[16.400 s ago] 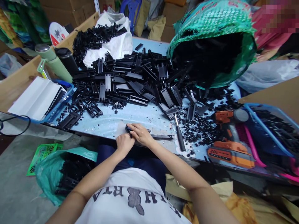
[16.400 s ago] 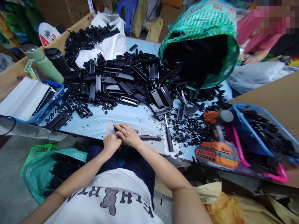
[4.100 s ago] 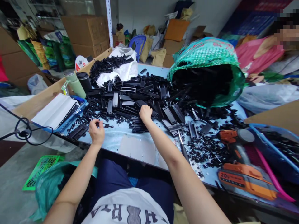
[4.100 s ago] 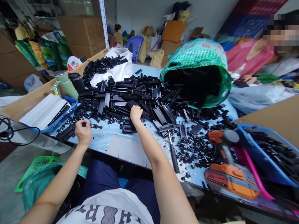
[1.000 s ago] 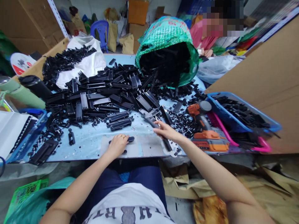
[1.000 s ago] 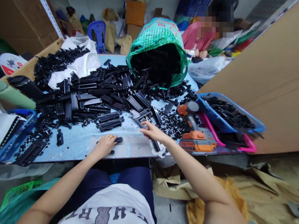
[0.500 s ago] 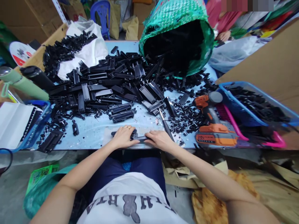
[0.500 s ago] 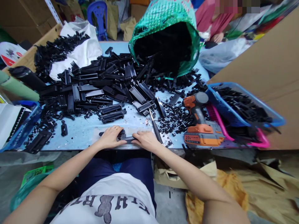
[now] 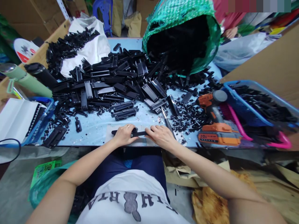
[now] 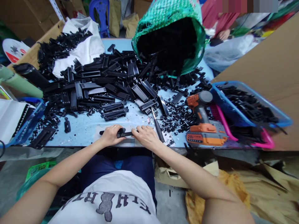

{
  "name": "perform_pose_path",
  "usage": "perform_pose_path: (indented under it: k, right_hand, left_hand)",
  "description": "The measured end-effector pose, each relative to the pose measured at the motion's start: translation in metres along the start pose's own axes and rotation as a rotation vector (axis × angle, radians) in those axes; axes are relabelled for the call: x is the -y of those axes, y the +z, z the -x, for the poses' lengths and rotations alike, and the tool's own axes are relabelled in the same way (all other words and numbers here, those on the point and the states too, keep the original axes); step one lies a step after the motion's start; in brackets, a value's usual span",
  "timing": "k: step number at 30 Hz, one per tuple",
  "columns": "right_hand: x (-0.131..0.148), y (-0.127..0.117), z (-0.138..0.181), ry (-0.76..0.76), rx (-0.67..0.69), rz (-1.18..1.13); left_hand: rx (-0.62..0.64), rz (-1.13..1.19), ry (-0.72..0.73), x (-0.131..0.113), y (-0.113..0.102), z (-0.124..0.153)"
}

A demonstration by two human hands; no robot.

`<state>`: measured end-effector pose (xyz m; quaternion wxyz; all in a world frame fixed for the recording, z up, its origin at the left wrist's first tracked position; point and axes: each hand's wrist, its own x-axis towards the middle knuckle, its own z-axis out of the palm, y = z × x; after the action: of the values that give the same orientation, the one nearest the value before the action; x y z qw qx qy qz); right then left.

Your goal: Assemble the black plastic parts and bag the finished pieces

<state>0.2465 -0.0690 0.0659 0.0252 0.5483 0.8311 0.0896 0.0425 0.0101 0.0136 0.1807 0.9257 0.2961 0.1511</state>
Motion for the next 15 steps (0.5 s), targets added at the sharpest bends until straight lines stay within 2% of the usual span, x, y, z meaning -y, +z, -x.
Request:
perform_pose_path:
  k: [2,4,6,8,9,10,11,13,15]
  right_hand:
    - [-0.007,0.009,0.001,-0.025,-0.026,-0.015]
    - [-0.013,0.022,0.003,-0.033,-0.075,-0.053]
    - [-0.017,0.035,0.006,-0.028,-0.125,-0.101]
    - [-0.015,0.046,0.009,-0.022,-0.15,-0.148]
    - [-0.014,0.051,0.01,-0.021,-0.152,-0.171]
    - [-0.012,0.054,0.01,-0.024,-0.147,-0.193]
    - [-0.012,0.057,0.009,-0.026,-0.139,-0.212]
    - [-0.018,0.057,0.007,0.022,-0.131,-0.234]
    - [-0.036,0.055,0.004,0.205,-0.142,-0.216]
  left_hand:
    - [0.012,0.025,0.001,0.002,-0.003,-0.002]
    - [-0.078,0.041,-0.065,0.016,-0.011,-0.003]
    - [-0.3,0.005,-0.312,0.044,-0.026,-0.001]
    - [-0.538,-0.113,-0.733,0.08,-0.042,0.002]
    - [-0.573,-0.183,-0.892,0.099,-0.05,0.005]
    - [-0.507,-0.215,-0.967,0.115,-0.055,0.008]
    - [-0.413,-0.229,-0.969,0.128,-0.059,0.011]
    - [-0.308,-0.231,-0.894,0.142,-0.062,0.017]
    - [-0.381,-0.16,-0.801,0.139,-0.06,0.024]
